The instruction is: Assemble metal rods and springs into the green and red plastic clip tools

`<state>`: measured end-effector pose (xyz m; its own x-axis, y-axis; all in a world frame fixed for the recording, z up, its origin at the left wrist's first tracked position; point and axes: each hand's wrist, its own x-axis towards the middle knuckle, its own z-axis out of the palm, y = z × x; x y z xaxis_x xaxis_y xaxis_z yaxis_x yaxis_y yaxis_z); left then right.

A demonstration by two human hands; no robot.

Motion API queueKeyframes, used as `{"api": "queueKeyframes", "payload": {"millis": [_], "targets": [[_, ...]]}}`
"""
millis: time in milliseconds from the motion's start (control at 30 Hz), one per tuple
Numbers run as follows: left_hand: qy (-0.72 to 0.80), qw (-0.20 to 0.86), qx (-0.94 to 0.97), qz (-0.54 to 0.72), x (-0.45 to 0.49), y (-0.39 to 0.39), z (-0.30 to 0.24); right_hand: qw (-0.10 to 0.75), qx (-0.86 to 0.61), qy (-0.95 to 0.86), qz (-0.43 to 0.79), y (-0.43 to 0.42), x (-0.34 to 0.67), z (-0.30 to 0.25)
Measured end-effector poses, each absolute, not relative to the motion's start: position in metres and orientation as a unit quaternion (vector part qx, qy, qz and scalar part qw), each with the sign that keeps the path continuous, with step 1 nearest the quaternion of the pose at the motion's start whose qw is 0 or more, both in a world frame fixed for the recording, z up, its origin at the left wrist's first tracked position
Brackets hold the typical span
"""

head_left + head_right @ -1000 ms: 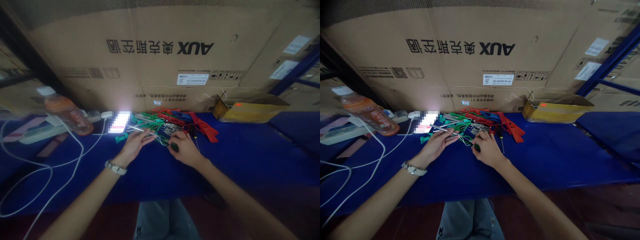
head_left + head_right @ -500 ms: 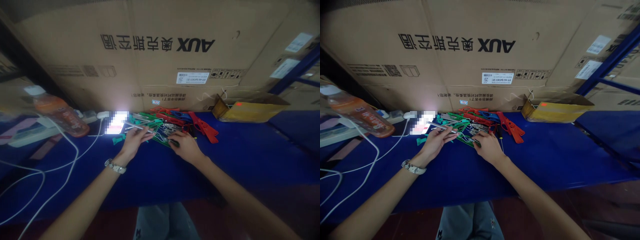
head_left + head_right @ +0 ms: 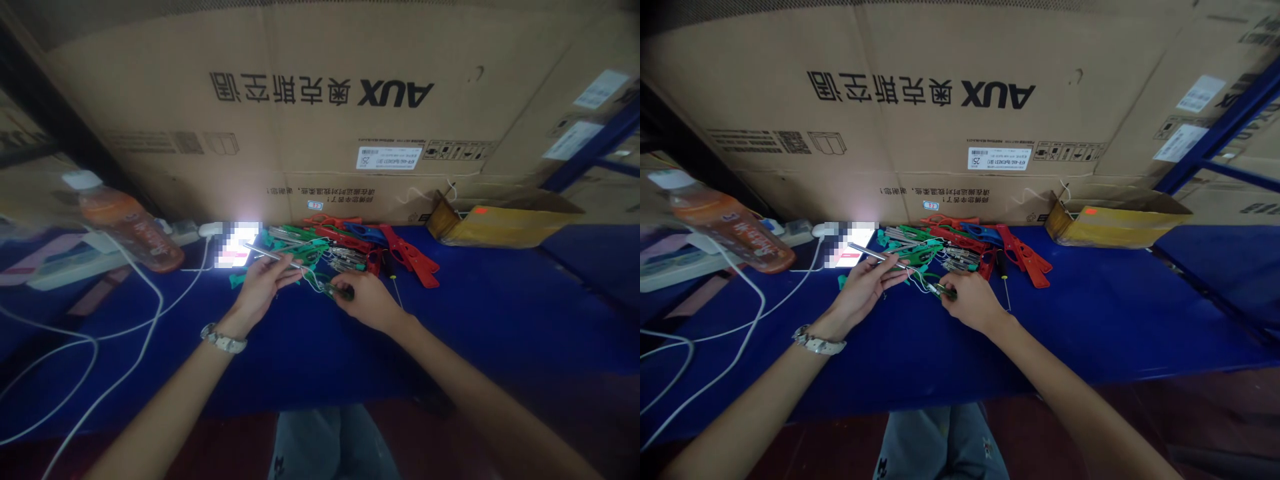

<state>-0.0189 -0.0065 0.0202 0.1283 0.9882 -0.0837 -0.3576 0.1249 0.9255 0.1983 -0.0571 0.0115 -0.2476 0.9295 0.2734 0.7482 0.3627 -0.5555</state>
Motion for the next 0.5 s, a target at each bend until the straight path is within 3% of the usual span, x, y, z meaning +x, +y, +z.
{"api": "queueKeyframes", "payload": {"millis": [233,500], "targets": [[0.410,0.624,0.421,0.515,-0.023,-0.012,0.023,0.261,-0.430,-0.840,0.206,-0.058,0.197,0.020],[0.420,0.541,0.528,0.501,-0.024,-0.007,0.015,0.194,-0.478,-0.851,0.101,-0.052,0.208,0.023]]}}
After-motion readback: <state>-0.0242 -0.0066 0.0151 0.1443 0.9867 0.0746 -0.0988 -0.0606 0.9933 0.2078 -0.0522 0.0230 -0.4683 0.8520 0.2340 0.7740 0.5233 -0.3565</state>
